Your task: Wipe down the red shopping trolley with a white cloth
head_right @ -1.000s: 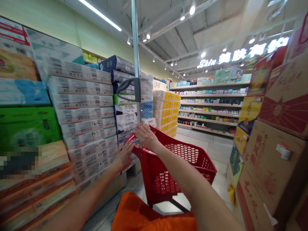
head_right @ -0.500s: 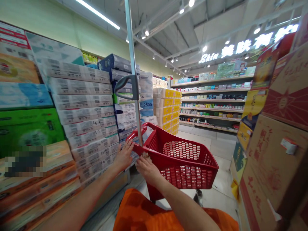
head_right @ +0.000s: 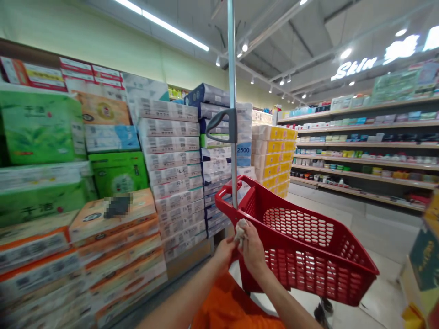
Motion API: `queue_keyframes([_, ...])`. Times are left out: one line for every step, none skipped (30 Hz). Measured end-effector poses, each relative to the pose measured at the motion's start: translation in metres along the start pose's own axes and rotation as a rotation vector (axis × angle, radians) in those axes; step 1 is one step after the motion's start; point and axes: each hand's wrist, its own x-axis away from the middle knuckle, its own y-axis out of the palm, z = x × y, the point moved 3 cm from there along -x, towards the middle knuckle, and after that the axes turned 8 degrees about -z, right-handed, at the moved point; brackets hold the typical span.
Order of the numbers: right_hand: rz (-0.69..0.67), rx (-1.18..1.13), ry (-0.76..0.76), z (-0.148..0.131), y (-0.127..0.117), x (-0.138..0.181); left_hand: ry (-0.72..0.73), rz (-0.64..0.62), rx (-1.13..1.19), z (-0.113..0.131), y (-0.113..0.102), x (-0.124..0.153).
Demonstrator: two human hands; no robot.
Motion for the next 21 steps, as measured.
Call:
queue_keyframes([-0.018,0.077,-0.028,0.002,-0.001,0.001,-0.038,-0.002,0.022,-0.002,0.001,-0.001])
queue_keyframes([-0.054,0.161,-0.077,0.002,-0.001,0.004,-0.079,-0.008,0.037,-0.002,0.0,-0.002])
queue_keyframes([-0.105,0.244,-0.141,0.002,-0.001,0.007,-0.118,-0.016,0.041,-0.002,-0.002,-0.003])
queue_keyframes([-0.164,0.317,-0.214,0.0,-0.001,0.01,-0.153,-0.025,0.04,-0.001,-0.005,-0.004])
queue_keyframes([-0.225,0.377,-0.292,-0.001,0.0,0.013,-0.184,-0.033,0.04,0.0,-0.008,-0.005])
queue_keyframes([-0.284,0.422,-0.366,-0.003,0.001,0.015,-0.206,-0.041,0.039,0.003,-0.011,-0.005])
queue_keyframes([-0.334,0.454,-0.429,-0.005,0.002,0.015,-0.216,-0.044,0.038,0.006,-0.015,-0.006])
queue_keyframes([-0.372,0.48,-0.482,-0.007,0.003,0.013,-0.219,-0.044,0.036,0.009,-0.017,-0.006])
queue_keyframes([-0.397,0.501,-0.529,-0.008,0.004,0.009,-0.216,-0.041,0.032,0.013,-0.02,-0.006])
queue_keyframes([-0.412,0.518,-0.573,-0.009,0.005,0.002,-0.21,-0.034,0.023,0.017,-0.021,-0.006])
queue_keyframes([-0.416,0.531,-0.613,-0.01,0.007,-0.006,-0.201,-0.024,0.008,0.021,-0.023,-0.006])
queue_keyframes([-0.404,0.544,-0.646,-0.011,0.008,-0.015,-0.188,-0.009,-0.013,0.025,-0.024,-0.006])
queue_keyframes([-0.375,0.563,-0.667,-0.011,0.01,-0.024,-0.169,0.013,-0.04,0.029,-0.025,-0.007])
queue_keyframes([-0.335,0.589,-0.672,-0.011,0.011,-0.032,-0.143,0.045,-0.073,0.034,-0.028,-0.007])
queue_keyframes([-0.293,0.62,-0.665,-0.009,0.013,-0.038,-0.111,0.09,-0.111,0.041,-0.033,-0.007])
queue_keyframes([-0.254,0.652,-0.656,-0.005,0.016,-0.04,-0.076,0.148,-0.154,0.05,-0.042,-0.006])
queue_keyframes([-0.232,0.682,-0.654,0.001,0.02,-0.038,-0.041,0.221,-0.2,0.061,-0.054,-0.004])
queue_keyframes([-0.235,0.703,-0.672,0.008,0.025,-0.031,-0.006,0.305,-0.25,0.076,-0.071,0.0])
queue_keyframes([-0.265,0.716,-0.708,0.018,0.031,-0.018,0.027,0.401,-0.3,0.094,-0.094,0.007])
queue_keyframes([-0.313,0.719,-0.756,0.028,0.037,-0.003,0.06,0.506,-0.351,0.114,-0.12,0.016])
queue_keyframes([-0.373,0.708,-0.813,0.039,0.044,0.015,0.091,0.617,-0.403,0.137,-0.151,0.027])
